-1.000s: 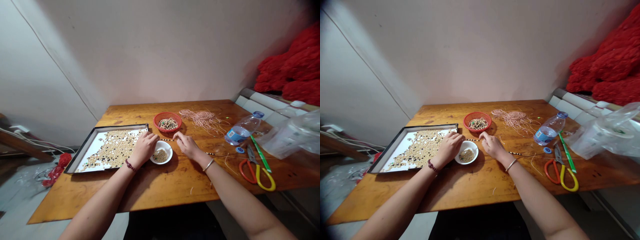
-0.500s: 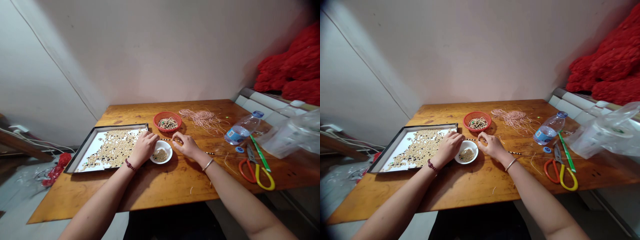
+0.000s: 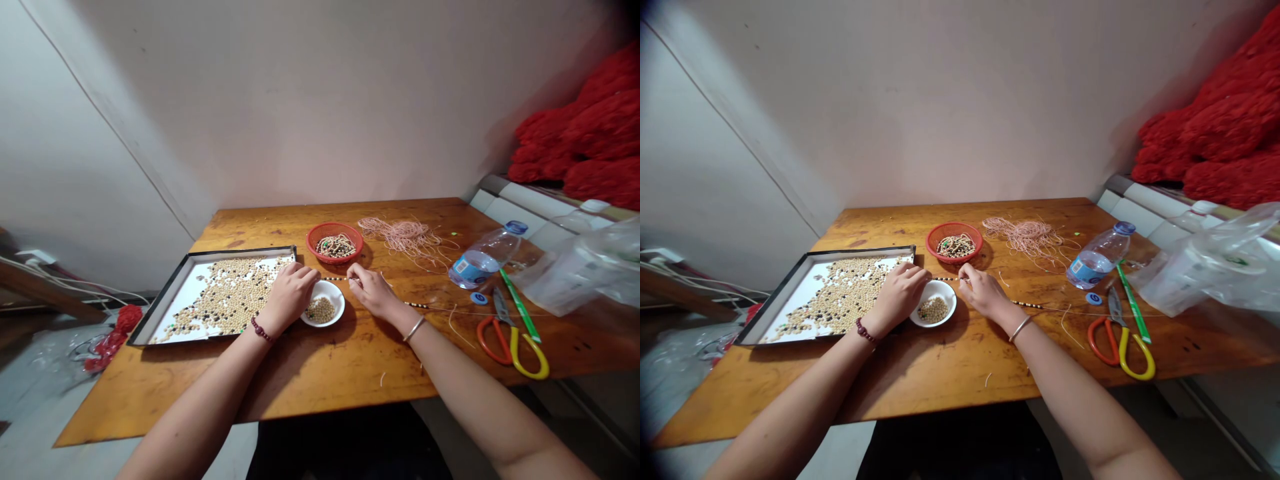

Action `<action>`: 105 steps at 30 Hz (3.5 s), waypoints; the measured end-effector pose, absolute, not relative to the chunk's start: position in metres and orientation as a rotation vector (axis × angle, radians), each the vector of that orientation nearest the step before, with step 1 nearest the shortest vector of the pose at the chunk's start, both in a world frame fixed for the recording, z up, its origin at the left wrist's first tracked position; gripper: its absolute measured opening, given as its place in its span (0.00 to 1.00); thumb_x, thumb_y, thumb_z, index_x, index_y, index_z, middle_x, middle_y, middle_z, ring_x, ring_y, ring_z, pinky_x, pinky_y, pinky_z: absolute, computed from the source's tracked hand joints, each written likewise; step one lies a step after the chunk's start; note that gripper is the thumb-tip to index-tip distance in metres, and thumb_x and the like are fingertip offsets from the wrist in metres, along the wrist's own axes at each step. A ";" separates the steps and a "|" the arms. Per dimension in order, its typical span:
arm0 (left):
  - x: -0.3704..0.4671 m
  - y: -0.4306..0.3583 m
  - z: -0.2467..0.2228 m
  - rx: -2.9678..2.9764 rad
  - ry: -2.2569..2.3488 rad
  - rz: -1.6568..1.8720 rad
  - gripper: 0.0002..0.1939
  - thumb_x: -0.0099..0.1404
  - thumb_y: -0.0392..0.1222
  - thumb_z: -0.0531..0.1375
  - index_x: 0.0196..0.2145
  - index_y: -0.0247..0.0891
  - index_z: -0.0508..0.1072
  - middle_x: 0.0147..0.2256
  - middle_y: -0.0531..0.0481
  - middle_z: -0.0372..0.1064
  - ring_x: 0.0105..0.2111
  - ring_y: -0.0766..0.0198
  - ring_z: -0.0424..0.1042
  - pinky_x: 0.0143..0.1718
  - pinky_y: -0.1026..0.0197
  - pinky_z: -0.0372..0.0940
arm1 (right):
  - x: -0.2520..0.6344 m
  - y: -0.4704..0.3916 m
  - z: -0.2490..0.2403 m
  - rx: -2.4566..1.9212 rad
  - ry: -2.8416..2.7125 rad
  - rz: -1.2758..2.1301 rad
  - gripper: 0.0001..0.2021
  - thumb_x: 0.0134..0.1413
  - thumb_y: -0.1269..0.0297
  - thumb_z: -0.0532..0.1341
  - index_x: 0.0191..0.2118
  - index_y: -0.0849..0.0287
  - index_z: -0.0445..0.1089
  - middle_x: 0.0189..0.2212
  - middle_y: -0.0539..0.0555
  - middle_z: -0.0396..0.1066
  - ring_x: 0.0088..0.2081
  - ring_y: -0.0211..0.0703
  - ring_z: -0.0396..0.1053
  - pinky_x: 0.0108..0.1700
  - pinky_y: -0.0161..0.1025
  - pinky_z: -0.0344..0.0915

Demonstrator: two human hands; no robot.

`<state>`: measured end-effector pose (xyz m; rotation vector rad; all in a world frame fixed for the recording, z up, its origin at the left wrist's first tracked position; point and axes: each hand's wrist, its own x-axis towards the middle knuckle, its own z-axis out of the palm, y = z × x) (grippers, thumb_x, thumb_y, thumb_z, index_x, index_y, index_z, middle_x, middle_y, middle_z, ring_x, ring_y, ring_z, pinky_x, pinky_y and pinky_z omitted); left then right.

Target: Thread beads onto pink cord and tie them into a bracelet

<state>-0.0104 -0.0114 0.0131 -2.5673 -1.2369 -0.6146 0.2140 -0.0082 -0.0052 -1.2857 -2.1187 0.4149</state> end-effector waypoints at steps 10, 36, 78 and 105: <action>-0.010 -0.011 0.014 -2.553 -1.234 -0.601 0.07 0.67 0.34 0.52 0.35 0.39 0.70 0.31 0.47 0.68 0.37 0.57 0.61 0.40 0.55 0.59 | 0.217 -0.004 -0.011 -1.254 -2.163 0.373 0.09 0.60 0.67 0.49 0.35 0.58 0.66 0.30 0.54 0.71 0.31 0.41 0.65 0.33 0.35 0.55; -0.011 -0.010 0.013 -2.554 -1.236 -0.664 0.09 0.67 0.34 0.50 0.36 0.38 0.70 0.32 0.46 0.69 0.36 0.57 0.62 0.41 0.54 0.60 | 0.219 0.001 -0.012 -1.258 -1.898 0.546 0.14 0.51 0.74 0.48 0.34 0.58 0.71 0.35 0.55 0.75 0.40 0.45 0.70 0.46 0.42 0.61; -0.009 -0.017 0.016 -2.532 -1.179 -0.485 0.05 0.66 0.34 0.52 0.35 0.38 0.68 0.33 0.47 0.68 0.38 0.56 0.61 0.41 0.55 0.58 | 0.201 -0.011 -0.017 -1.157 -1.840 0.872 0.13 0.61 0.54 0.49 0.39 0.57 0.64 0.23 0.47 0.63 0.23 0.37 0.61 0.28 0.34 0.57; -0.016 -0.018 0.014 -2.482 -1.358 -0.644 0.07 0.67 0.33 0.51 0.34 0.39 0.68 0.31 0.48 0.67 0.37 0.59 0.61 0.41 0.56 0.59 | 0.212 -0.004 -0.016 -1.251 -2.060 0.238 0.12 0.58 0.71 0.47 0.36 0.58 0.68 0.36 0.54 0.72 0.40 0.45 0.67 0.45 0.41 0.56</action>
